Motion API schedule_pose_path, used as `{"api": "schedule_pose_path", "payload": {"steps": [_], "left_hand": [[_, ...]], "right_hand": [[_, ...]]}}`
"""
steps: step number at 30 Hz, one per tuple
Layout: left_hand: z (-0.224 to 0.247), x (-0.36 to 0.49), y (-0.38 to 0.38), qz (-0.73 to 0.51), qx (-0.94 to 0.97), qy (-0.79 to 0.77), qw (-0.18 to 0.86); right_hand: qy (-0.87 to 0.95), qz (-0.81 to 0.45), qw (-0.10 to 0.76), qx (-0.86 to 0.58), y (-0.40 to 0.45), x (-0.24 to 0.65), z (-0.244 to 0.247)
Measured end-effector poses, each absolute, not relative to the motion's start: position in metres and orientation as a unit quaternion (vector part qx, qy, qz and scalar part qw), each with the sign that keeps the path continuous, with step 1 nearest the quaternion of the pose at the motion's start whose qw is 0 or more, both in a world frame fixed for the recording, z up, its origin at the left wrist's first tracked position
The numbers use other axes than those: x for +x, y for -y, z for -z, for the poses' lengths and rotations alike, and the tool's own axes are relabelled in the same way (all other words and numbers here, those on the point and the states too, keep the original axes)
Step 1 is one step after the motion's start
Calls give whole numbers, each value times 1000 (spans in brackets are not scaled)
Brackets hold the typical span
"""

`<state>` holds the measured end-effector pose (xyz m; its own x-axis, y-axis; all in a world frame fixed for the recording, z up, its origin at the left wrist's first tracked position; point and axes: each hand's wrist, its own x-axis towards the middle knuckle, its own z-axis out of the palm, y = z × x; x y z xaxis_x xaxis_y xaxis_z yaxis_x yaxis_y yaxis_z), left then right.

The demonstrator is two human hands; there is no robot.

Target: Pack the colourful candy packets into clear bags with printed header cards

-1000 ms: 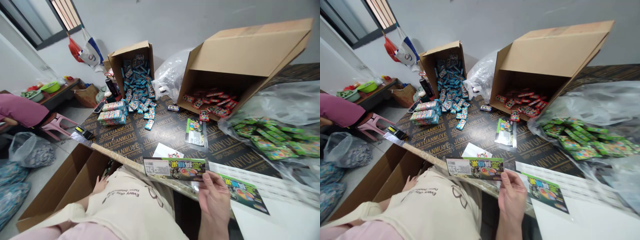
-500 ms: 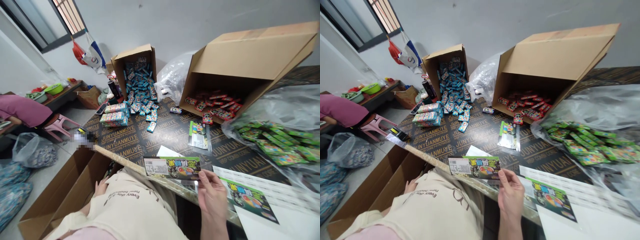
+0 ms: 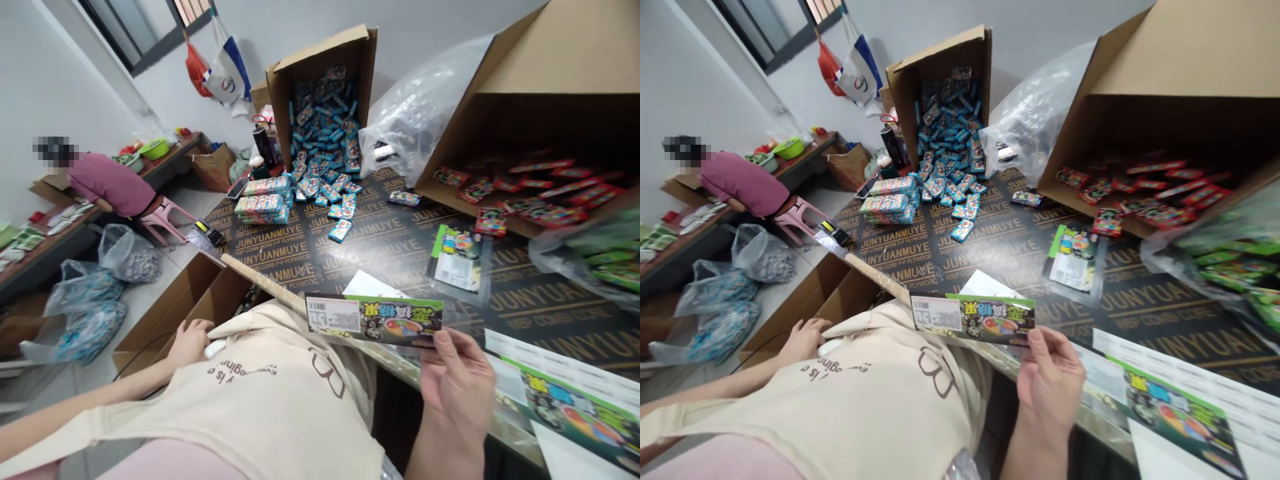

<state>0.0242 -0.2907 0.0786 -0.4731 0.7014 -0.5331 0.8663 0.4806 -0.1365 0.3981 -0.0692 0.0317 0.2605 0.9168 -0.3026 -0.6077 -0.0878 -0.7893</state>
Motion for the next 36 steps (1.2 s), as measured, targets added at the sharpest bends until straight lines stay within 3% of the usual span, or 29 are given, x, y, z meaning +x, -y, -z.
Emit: {"api": "schedule_pose_path", "payload": {"steps": [13,20,25,32,36], "left_hand": [[-134,48,329,141,563,-812,51],[-154,20,322,144,479,-848,174],[-162,31,327,148,575,-795,123],[-218,38,310,111,578,-782,204],[-246,11,291,50,463,-785,408]], "right_hand": [[204,-572,673,-422,90,370,-40],[194,-571,674,-428,93,360,-45],[204,-572,676,-417,93,355,-42],[225,-580,657,-427,95,351,-37],[234,-592,648,-419,99,348,-39]]}}
